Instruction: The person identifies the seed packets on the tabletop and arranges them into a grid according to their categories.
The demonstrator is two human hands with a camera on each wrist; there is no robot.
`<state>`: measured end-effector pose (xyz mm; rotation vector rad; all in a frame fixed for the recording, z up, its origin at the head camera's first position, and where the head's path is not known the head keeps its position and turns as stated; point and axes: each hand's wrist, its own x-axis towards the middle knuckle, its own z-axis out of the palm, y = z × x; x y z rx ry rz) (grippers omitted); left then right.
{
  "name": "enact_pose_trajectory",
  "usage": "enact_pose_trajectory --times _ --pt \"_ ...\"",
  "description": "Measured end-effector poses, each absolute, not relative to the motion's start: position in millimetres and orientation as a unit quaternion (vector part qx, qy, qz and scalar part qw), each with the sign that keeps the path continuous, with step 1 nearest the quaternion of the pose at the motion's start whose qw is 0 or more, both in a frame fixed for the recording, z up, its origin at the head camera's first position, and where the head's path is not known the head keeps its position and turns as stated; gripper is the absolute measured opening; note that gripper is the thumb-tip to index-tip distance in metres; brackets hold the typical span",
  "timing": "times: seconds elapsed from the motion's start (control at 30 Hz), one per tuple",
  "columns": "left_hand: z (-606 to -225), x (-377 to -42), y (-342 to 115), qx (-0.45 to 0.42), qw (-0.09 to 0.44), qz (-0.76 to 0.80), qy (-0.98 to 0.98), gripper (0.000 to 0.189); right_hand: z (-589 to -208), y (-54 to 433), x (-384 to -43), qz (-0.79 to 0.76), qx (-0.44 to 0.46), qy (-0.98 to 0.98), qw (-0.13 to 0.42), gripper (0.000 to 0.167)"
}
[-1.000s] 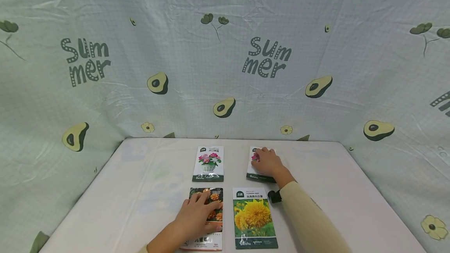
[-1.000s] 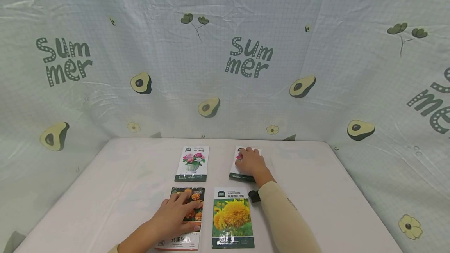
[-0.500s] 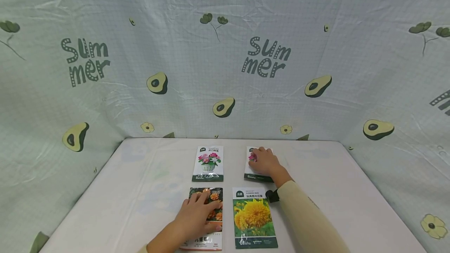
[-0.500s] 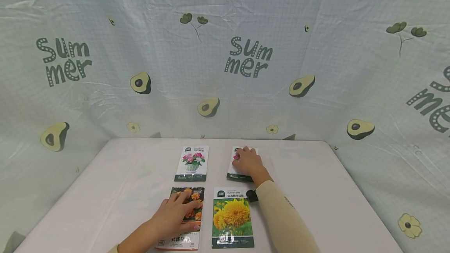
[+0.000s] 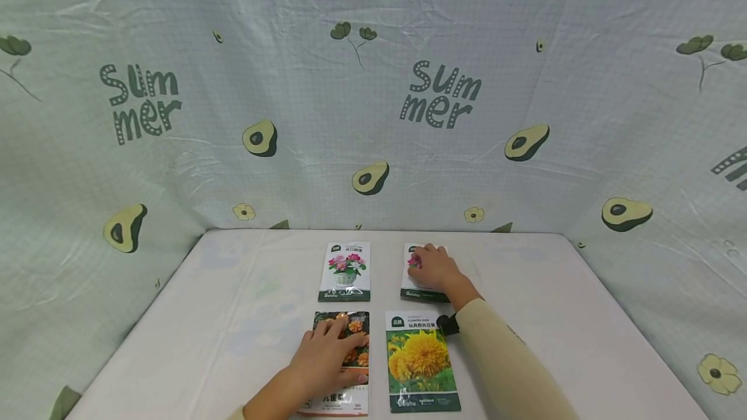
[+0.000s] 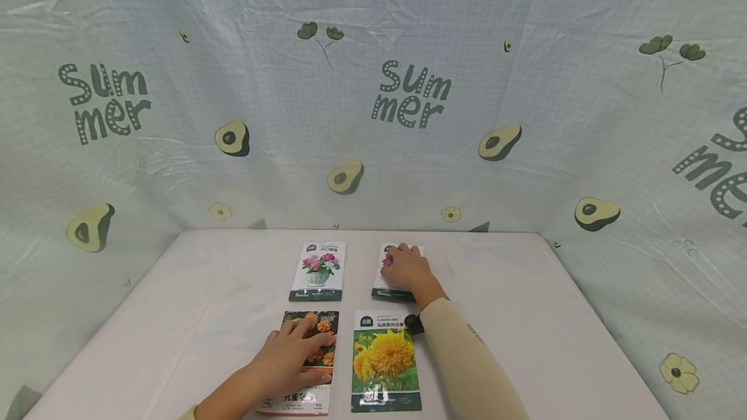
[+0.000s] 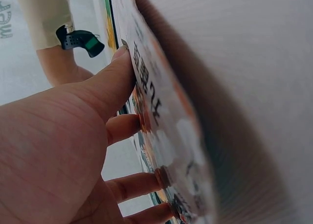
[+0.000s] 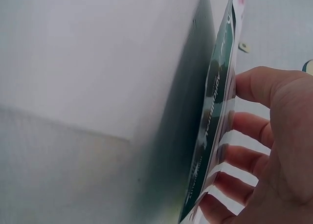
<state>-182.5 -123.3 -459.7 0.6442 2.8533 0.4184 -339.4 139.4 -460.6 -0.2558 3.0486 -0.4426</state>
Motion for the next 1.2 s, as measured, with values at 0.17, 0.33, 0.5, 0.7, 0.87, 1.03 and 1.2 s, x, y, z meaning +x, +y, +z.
enact_pose_trajectory --times 0.17,0.33,0.5,0.7,0.87,1.03,1.2 --pt "-459 -183 -123 0.213 0.097 0.142 0.962 0.064 -460 137 -339 -0.139 -0.09 0.986 0.027 0.043" --pt "-459 -183 -122 0.212 0.096 0.138 0.963 0.064 -460 133 -339 -0.143 -0.095 0.985 0.028 0.043" --pt "-458 -182 -122 0.217 0.094 0.139 0.962 0.064 -460 130 -339 -0.145 -0.1 0.984 0.028 0.043" --pt "-457 -182 -122 0.217 0.094 0.143 0.961 0.064 -463 128 -342 -0.144 -0.106 0.983 0.031 0.044" --pt "-458 -183 -122 0.216 0.094 0.139 0.962 0.064 -465 127 -344 -0.138 -0.109 0.984 0.03 0.045" --pt "-460 -184 -122 0.213 0.098 0.139 0.962 0.064 -467 125 -345 -0.143 -0.115 0.983 0.024 0.041" --pt "-459 -184 -123 0.212 0.102 0.146 0.961 0.063 -466 122 -343 -0.149 -0.117 0.982 0.023 0.04"
